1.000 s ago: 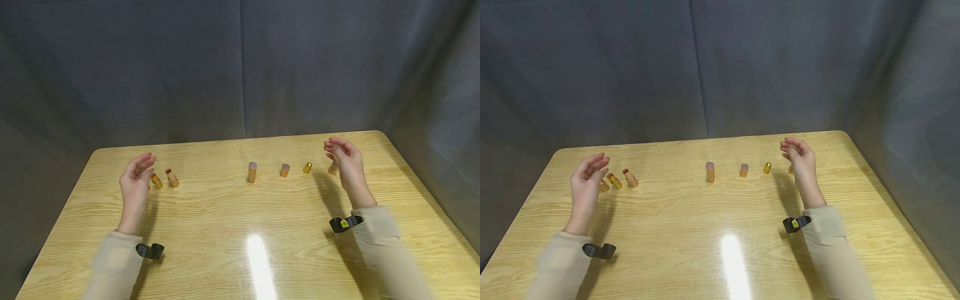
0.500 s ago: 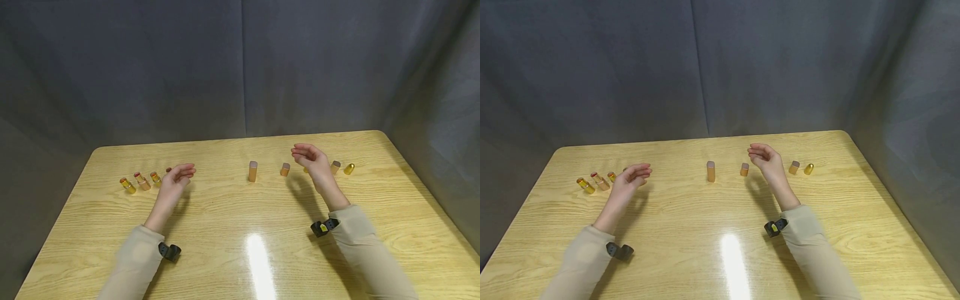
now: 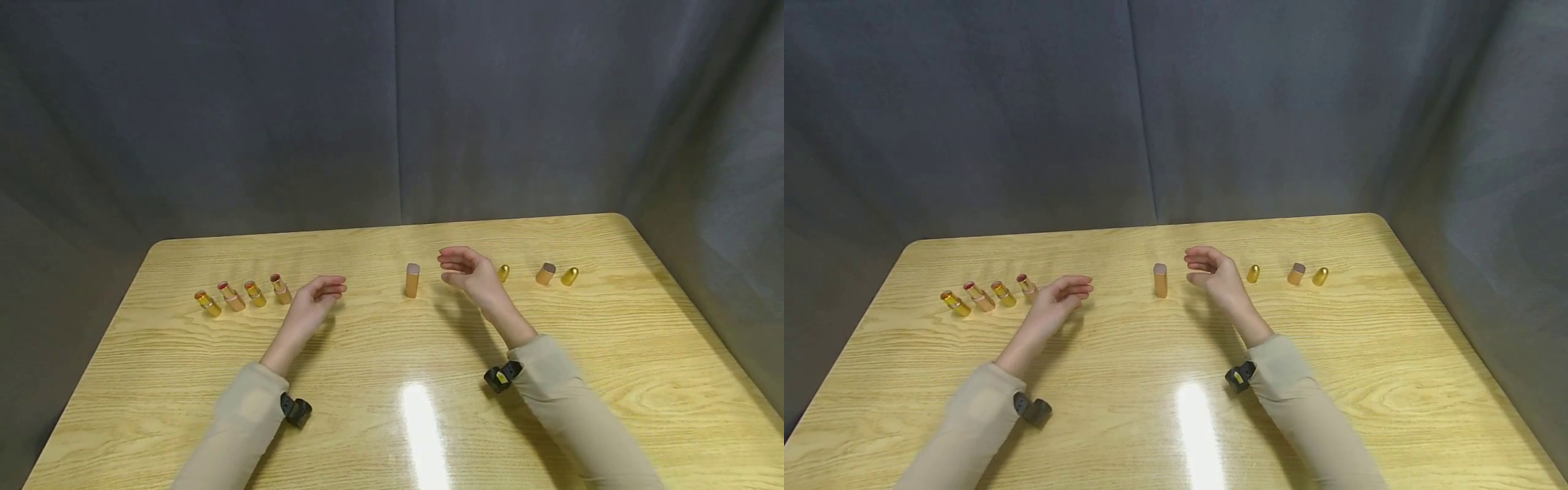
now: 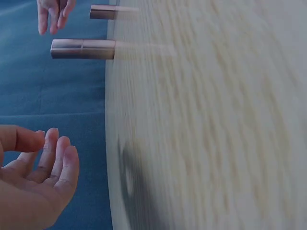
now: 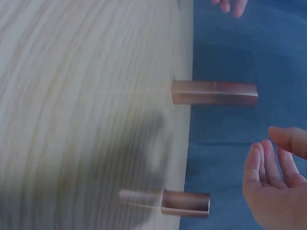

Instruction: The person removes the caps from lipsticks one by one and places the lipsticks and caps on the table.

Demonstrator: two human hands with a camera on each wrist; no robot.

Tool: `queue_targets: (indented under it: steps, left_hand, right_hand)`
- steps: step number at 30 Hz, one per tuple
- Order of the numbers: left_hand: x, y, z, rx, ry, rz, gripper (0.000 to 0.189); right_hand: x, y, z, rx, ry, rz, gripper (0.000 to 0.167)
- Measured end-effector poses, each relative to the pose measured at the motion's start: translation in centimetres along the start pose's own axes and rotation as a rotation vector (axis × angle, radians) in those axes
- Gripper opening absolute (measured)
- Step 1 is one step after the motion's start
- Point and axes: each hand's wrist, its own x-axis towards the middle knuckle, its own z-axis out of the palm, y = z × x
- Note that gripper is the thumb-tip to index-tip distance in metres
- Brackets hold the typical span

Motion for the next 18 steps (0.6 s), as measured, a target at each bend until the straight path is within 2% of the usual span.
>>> queue_targets:
  steps: [8, 18]
  left_hand:
    - [0.7, -0.1, 1.3, 0.020, -0.042, -0.016, 0.033]
    - [1.4, -0.3, 2.8, 0.052, -0.089, -0.012, 0.034]
  right_hand:
    - [0.8, 0.7, 1.7, -0.025, -0.045, 0.002, 0.045]
    - [1.3, 1.2, 3.0, -0.089, -0.018, 0.011, 0.043]
